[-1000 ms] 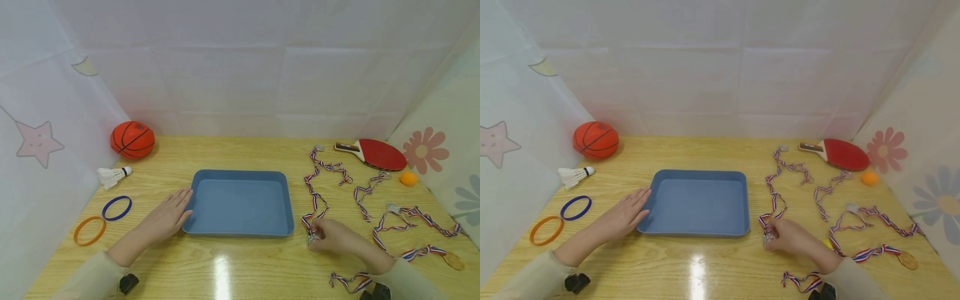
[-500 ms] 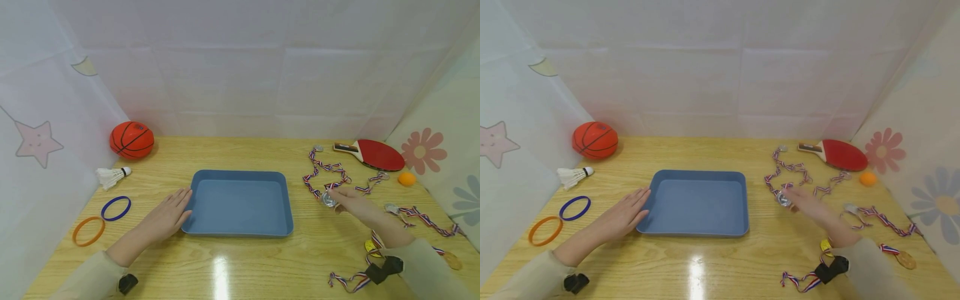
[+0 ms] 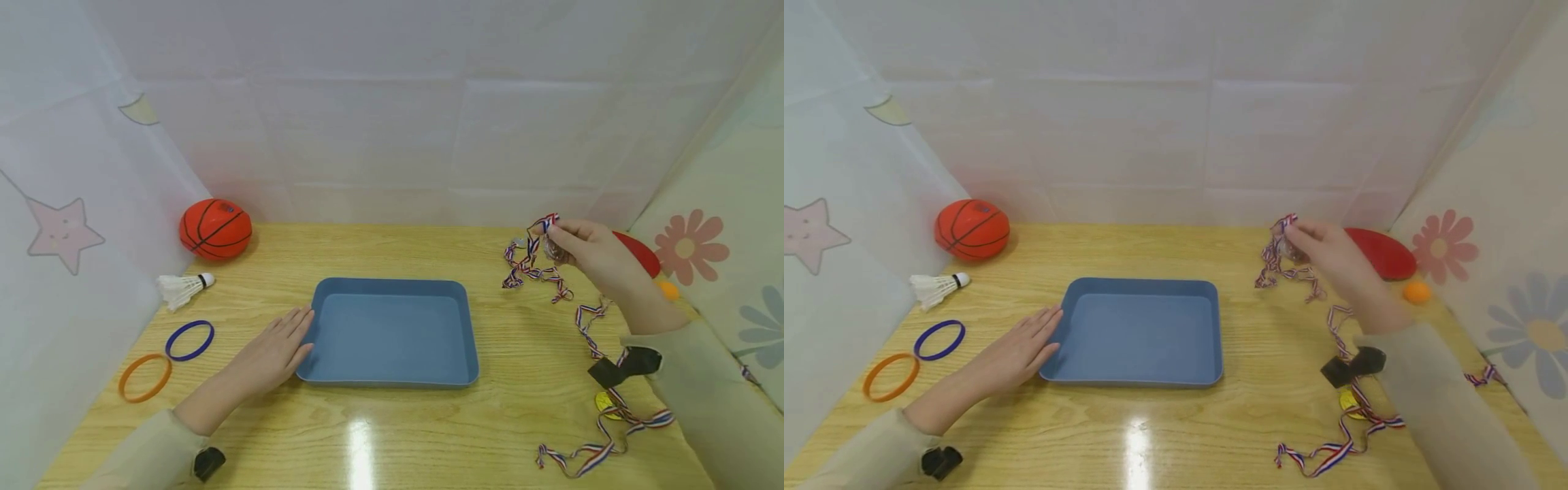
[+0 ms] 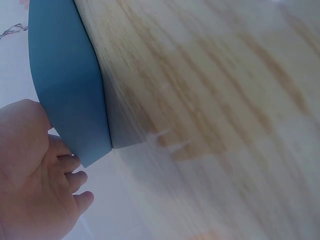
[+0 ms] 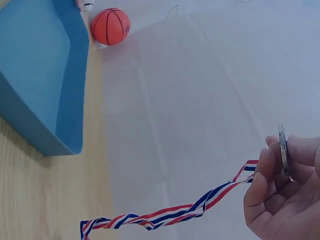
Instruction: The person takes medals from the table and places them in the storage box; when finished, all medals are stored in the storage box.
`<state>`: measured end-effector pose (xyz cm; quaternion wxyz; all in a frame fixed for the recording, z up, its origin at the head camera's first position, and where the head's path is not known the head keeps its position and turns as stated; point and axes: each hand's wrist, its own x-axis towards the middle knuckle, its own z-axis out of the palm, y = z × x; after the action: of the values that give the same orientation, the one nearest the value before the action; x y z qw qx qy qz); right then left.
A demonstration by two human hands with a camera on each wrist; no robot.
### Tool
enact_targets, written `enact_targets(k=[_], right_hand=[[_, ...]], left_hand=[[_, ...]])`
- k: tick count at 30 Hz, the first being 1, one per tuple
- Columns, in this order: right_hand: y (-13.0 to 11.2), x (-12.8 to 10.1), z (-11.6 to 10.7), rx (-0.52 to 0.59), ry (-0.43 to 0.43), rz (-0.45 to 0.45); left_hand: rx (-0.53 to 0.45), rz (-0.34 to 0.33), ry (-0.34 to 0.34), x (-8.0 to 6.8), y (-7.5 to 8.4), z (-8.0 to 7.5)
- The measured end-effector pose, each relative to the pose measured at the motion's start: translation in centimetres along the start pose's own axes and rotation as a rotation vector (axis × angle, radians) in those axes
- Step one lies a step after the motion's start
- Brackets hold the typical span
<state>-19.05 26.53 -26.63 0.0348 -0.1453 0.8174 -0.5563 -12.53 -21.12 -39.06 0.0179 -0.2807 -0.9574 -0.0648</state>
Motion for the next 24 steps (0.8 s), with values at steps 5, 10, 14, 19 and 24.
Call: enact_targets(k=[5,10,14,19,24], right_hand=[[-2.4,1.2,0.0,0.003,0.068,-0.053],[-4.9,2.1,0.3,0.087,0.09,-0.113],[-6.7,2.6,0.9,0.213,0.059,-0.165],[-8.6,3.2,2.3,0.329,0.035,-0.186],[-9.3,3.9,4.2,0.4,-0.043,-0.259]], left_hand=[[0.002,0.0,0.0,0.1,0.1,0.1],[0.005,0.001,0.005,0.2,0.2,0.0],[0.005,0.004,0.01,0.3,0.3,-0.1],[0.003,0.004,0.01,0.4,0.3,0.0],[0.004,0.004,0.009,0.5,0.2,0.1]])
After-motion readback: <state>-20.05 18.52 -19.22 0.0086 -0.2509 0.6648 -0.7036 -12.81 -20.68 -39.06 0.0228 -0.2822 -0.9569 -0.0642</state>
